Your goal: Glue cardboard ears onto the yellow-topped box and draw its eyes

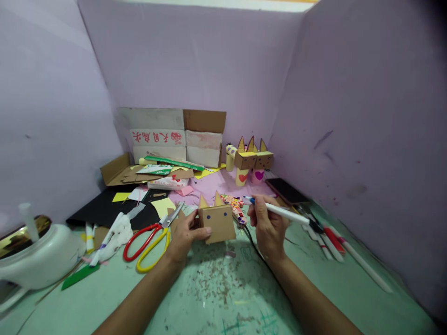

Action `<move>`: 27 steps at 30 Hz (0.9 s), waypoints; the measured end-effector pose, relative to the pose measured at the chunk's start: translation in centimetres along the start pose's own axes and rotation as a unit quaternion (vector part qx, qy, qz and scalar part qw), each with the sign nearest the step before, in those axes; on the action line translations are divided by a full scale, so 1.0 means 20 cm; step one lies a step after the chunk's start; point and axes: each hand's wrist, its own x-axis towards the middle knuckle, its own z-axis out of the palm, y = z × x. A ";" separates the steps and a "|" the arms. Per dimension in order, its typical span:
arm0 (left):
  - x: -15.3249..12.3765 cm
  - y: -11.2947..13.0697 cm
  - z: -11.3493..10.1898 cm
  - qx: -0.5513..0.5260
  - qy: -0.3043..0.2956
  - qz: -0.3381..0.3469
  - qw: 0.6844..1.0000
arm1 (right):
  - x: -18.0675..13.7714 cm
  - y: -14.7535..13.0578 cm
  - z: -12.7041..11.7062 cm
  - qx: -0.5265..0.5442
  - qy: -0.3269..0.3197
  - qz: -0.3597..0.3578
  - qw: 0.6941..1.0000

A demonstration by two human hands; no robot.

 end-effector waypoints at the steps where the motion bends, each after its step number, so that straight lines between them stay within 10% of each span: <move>1: -0.01 0.00 0.00 -0.004 0.002 0.005 1.000 | 0.00 0.00 0.00 0.008 -0.004 0.005 1.000; 10: -0.02 0.03 -0.01 -0.066 0.037 0.057 0.996 | 0.06 0.01 -0.05 -0.028 0.020 0.069 0.997; 19: -0.03 0.07 0.00 -0.098 0.043 0.055 0.993 | 0.01 0.04 -0.02 0.029 -0.245 0.124 0.961; 27: 0.03 0.02 -0.03 -0.096 0.009 0.013 0.995 | -0.03 0.06 -0.01 -0.011 -0.314 0.097 0.945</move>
